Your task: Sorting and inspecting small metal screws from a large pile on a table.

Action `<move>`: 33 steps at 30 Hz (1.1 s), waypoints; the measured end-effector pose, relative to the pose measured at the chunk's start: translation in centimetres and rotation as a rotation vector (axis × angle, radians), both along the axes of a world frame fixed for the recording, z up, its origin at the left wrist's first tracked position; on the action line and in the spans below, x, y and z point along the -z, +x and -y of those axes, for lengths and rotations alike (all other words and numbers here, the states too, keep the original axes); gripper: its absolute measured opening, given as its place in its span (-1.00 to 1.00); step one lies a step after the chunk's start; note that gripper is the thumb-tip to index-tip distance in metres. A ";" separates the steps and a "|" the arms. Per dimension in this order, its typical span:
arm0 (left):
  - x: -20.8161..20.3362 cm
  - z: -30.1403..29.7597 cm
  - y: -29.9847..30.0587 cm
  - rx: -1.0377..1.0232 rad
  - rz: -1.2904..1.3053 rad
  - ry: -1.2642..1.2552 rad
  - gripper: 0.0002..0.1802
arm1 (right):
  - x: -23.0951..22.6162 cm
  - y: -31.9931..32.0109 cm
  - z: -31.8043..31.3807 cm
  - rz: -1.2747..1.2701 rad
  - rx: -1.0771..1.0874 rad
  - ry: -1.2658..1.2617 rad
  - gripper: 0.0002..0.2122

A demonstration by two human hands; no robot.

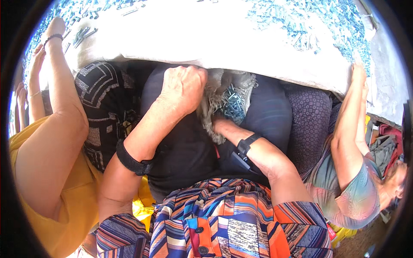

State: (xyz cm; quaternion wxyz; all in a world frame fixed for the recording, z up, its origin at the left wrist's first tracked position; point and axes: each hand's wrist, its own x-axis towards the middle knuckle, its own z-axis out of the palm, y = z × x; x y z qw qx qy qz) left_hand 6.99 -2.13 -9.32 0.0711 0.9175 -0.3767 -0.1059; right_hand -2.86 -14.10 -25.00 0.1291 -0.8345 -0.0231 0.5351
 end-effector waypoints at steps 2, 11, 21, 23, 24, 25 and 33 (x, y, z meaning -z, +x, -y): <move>-0.2 1.4 -0.2 0.051 0.006 -0.007 -0.91 | -0.3 0.8 -1.2 0.020 0.047 -0.034 -0.54; -3.3 3.1 -2.4 0.109 0.001 -0.054 -0.96 | -1.3 0.0 6.9 0.095 0.150 -0.095 -0.51; 5.3 7.3 -3.5 0.463 -0.420 0.537 -0.68 | -1.3 2.2 7.4 0.204 0.219 -0.126 -0.48; 5.7 6.0 -3.6 0.379 -0.393 0.467 -0.61 | -0.3 2.9 6.3 0.218 0.215 -0.089 -0.48; 5.5 6.3 -3.6 0.296 -0.397 0.455 -0.54 | 0.2 4.2 6.3 0.225 0.225 -0.085 -0.47; 5.5 5.8 -3.6 0.202 -0.403 0.453 -0.47 | 0.5 4.3 5.3 0.232 0.226 -0.068 -0.47; 7.3 4.9 -4.7 0.125 -0.164 0.191 -0.53 | 7.0 5.4 8.7 0.758 0.480 0.186 -0.42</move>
